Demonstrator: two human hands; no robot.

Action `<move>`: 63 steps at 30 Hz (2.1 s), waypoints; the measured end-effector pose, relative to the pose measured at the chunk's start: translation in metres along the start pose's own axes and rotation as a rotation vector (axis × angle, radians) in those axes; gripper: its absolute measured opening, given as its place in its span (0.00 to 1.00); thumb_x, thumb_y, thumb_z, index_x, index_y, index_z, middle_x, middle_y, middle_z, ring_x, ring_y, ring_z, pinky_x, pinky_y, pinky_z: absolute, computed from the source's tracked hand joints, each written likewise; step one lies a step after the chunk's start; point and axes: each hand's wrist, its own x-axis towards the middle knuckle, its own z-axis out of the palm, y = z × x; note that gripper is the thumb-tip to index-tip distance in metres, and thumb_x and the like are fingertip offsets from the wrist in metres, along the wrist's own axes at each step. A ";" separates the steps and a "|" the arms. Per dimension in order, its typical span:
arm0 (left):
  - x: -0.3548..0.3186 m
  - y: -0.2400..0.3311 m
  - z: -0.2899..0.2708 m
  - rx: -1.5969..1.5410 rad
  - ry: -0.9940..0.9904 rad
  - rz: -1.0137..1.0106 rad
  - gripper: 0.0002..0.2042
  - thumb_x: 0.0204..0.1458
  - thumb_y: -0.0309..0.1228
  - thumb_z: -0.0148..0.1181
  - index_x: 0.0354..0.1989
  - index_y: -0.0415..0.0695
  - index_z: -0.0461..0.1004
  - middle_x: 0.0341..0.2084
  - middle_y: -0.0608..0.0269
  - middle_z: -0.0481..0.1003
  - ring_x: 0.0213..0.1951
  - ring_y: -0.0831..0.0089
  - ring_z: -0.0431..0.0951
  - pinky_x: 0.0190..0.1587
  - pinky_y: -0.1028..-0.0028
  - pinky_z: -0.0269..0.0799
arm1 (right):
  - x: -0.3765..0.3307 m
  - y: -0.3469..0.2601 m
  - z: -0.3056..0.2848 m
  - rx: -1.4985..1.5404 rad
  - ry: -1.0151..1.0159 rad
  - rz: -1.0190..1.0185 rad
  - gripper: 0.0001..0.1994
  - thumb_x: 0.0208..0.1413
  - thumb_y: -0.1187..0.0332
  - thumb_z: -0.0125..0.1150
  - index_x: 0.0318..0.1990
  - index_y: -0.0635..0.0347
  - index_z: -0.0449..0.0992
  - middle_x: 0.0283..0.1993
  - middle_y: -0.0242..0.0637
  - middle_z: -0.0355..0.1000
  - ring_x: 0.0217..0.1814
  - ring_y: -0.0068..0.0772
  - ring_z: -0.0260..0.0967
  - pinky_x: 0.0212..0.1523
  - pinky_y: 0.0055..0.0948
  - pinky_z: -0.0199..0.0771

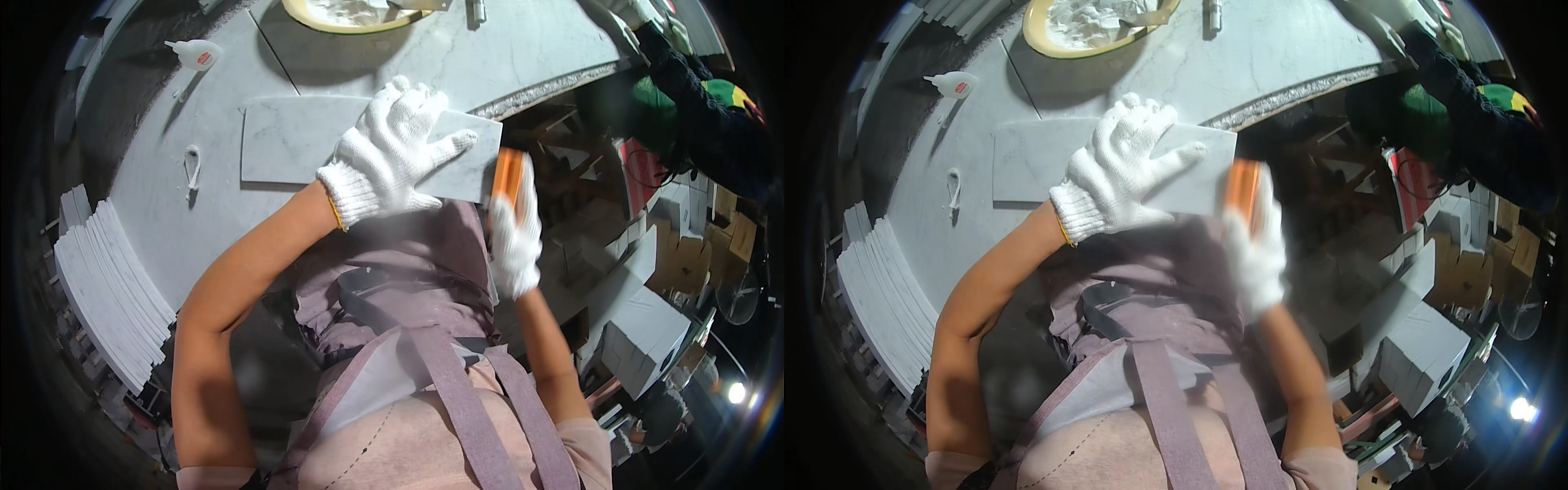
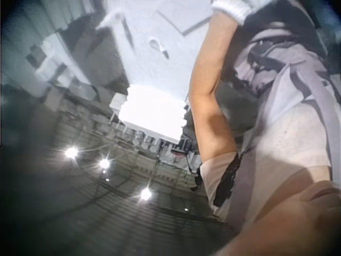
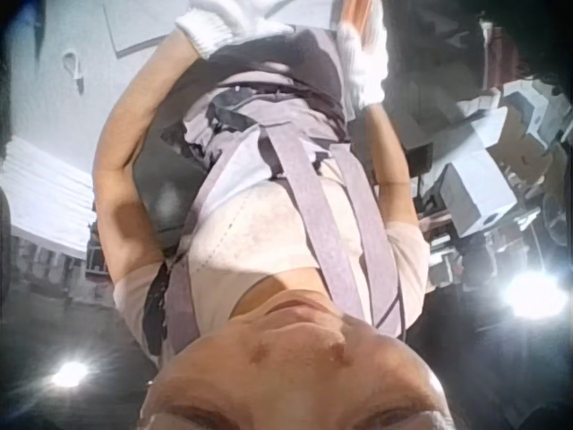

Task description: The person smooths and cleans the edges of rectangular stone tiles using a metal file and an orange block. They apply a white paste from a small bottle to the tile edges, spread it with the file, and wipe the surface before stacking the finished tiles.

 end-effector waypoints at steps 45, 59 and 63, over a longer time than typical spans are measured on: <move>0.007 0.003 -0.018 -0.036 -0.056 0.007 0.41 0.37 0.56 0.75 0.65 0.57 0.77 0.65 0.46 0.69 0.70 0.45 0.64 0.75 0.45 0.52 | 0.179 -0.118 -0.036 -1.178 0.627 -0.975 0.42 0.59 0.28 0.57 0.75 0.40 0.66 0.70 0.51 0.70 0.64 0.53 0.76 0.57 0.46 0.81; -0.001 0.000 0.001 -0.042 -0.008 -0.021 0.42 0.32 0.54 0.78 0.64 0.64 0.76 0.69 0.42 0.64 0.71 0.35 0.59 0.74 0.40 0.52 | -0.031 0.010 -0.049 -0.122 -0.436 -0.454 0.19 0.66 0.71 0.60 0.62 0.68 0.74 0.61 0.49 0.75 0.65 0.45 0.73 0.66 0.38 0.72; 0.000 0.002 -0.004 -0.027 -0.022 -0.022 0.44 0.31 0.54 0.79 0.66 0.66 0.75 0.70 0.43 0.63 0.72 0.34 0.58 0.74 0.40 0.53 | -0.019 0.019 -0.008 0.171 -0.142 -0.165 0.30 0.74 0.70 0.48 0.80 0.63 0.52 0.75 0.49 0.65 0.72 0.40 0.69 0.73 0.37 0.66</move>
